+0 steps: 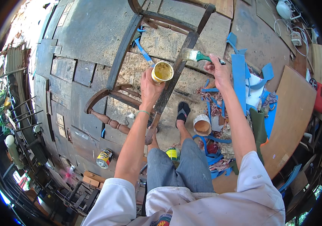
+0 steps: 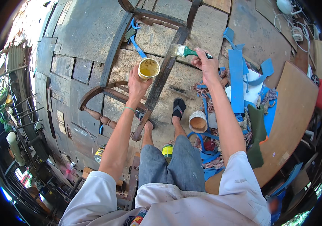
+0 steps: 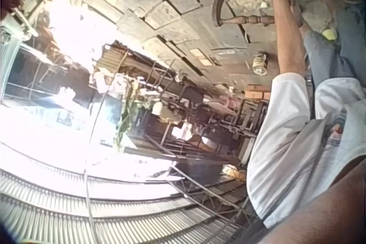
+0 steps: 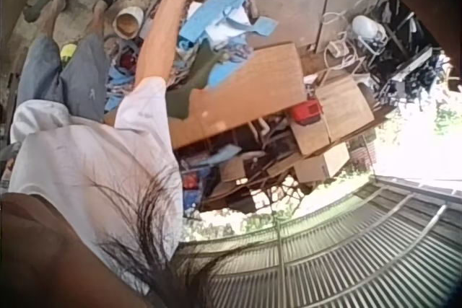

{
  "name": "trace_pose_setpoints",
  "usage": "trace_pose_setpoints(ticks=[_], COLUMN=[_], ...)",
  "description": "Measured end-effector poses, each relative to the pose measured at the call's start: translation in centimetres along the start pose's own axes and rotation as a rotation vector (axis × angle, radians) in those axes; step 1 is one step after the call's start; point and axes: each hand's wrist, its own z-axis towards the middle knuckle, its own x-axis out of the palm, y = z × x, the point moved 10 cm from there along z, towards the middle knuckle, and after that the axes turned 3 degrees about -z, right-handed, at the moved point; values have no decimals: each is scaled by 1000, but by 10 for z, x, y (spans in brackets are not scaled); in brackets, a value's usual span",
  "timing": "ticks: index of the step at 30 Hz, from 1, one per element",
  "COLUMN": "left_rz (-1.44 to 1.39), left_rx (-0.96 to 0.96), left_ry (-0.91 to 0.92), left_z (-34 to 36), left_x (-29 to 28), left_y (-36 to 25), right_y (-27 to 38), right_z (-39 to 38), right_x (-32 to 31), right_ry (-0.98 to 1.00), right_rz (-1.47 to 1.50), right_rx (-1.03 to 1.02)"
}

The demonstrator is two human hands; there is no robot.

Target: Sanding and applying varnish/finish to a wooden chair frame.

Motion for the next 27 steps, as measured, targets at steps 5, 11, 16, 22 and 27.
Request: trace_pose_setpoints(ticks=[5, 11, 16, 22, 27], left_rz=[-13, -26, -174, -212, -176], left_rx=[-61, -2, -99, -96, -102], left_ry=[24, -88, -96, -110, -118], left_z=[-12, -23, -31, -41, -47], left_x=[-12, -34, -43, -51, -49], left_y=[10, 0, 3, 4, 3], right_y=[17, 70, 5, 40, 88], right_z=[42, -2, -63, -14, 13], right_x=[3, 65, 104, 91, 91], right_ry=[-60, 13, 395, 353, 70], right_rz=[-155, -1107, -1269, -1029, -1129], right_rx=[-121, -825, -802, -374, -962])
